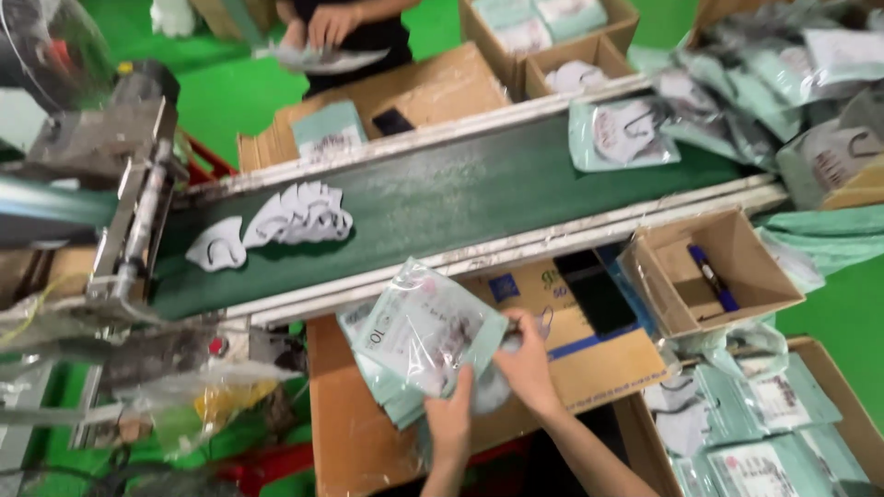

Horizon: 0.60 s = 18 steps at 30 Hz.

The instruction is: Picking face masks from a conveyor belt and putting them into plastic packaging.

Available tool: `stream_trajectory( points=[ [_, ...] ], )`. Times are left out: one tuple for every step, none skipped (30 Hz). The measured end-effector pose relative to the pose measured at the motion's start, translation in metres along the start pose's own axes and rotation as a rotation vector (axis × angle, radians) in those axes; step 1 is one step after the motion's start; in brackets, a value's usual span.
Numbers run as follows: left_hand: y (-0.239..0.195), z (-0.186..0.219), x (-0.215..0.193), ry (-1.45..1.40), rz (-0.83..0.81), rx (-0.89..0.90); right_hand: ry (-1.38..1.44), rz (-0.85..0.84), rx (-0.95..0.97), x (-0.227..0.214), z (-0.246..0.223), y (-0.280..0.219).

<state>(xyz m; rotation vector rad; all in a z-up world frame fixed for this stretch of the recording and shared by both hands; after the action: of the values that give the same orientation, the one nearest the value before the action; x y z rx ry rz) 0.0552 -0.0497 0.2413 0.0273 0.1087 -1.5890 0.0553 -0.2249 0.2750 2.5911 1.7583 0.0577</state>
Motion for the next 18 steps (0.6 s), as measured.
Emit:
stream_trajectory(
  points=[
    [-0.006, 0.006, 0.004, 0.003, 0.007, -0.020, -0.004, -0.008, 0.020, 0.003, 0.003, -0.006],
    [-0.004, 0.009, 0.009, -0.110, 0.073, -0.112, 0.188, 0.066, -0.014, 0.000, 0.000, -0.002],
    [-0.002, 0.012, 0.015, -0.223, 0.139, -0.202, 0.379, 0.139, -0.046, -0.003, -0.002, 0.001],
    [0.005, 0.021, 0.011, -0.225, 0.152, -0.210, 0.376, 0.128, -0.035, -0.008, -0.001, -0.001],
    [0.013, 0.038, 0.005, -0.190, 0.179, -0.080, 0.649, 0.053, 0.264, -0.002, 0.020, -0.004],
    [0.004, 0.047, -0.007, -0.136, 0.210, 0.015, 0.914, -0.009, 0.610, 0.008, 0.043, -0.033],
    [0.010, 0.036, -0.007, -0.119, 0.228, -0.029, 0.908, -0.003, 0.662, 0.005, 0.045, -0.030],
    [0.009, 0.023, -0.004, -0.100, 0.138, -0.067, 0.765, -0.073, 0.510, 0.001, 0.041, -0.029],
    [0.007, 0.008, -0.001, -0.087, 0.048, -0.107, 0.623, -0.151, 0.360, -0.001, 0.036, -0.029],
    [-0.007, -0.010, 0.005, -0.074, 0.054, -0.157, 0.621, -0.140, 0.412, -0.012, 0.072, -0.039],
    [-0.023, -0.024, 0.023, -0.066, -0.098, -0.210, 0.656, -0.083, 0.374, -0.028, 0.100, -0.049],
    [-0.018, -0.032, 0.046, -0.070, -0.253, -0.217, 0.692, -0.037, 0.289, -0.042, 0.124, -0.036],
    [-0.030, -0.023, 0.046, -0.069, -0.251, -0.221, 0.693, -0.038, 0.294, -0.046, 0.129, -0.039],
    [-0.038, -0.014, 0.060, -0.007, -0.414, -0.233, 0.671, -0.038, 0.284, -0.051, 0.132, -0.032],
    [-0.049, -0.005, 0.072, 0.059, -0.577, -0.246, 0.649, -0.037, 0.275, -0.055, 0.134, -0.024],
    [-0.053, 0.023, 0.061, 0.057, -0.577, -0.239, 0.647, -0.039, 0.268, -0.052, 0.096, -0.023],
    [-0.059, 0.059, 0.055, 0.307, -0.672, -0.015, 0.455, -0.089, 0.205, -0.047, 0.055, -0.021],
    [-0.066, 0.094, 0.050, 0.558, -0.756, 0.222, 0.264, -0.131, 0.136, -0.042, 0.014, -0.018]
  ],
)
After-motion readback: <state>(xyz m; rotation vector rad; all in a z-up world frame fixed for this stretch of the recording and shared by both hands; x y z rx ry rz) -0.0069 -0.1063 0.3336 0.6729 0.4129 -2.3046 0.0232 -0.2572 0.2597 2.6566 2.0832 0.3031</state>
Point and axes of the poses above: each hand's wrist, its own y-axis towards the middle knuckle, its own x-axis out of the palm, z = x × y, the point moved 7 cm from there along y, towards the middle knuckle, and after that the axes turned 12 degrees about y, right-handed, at the moved point
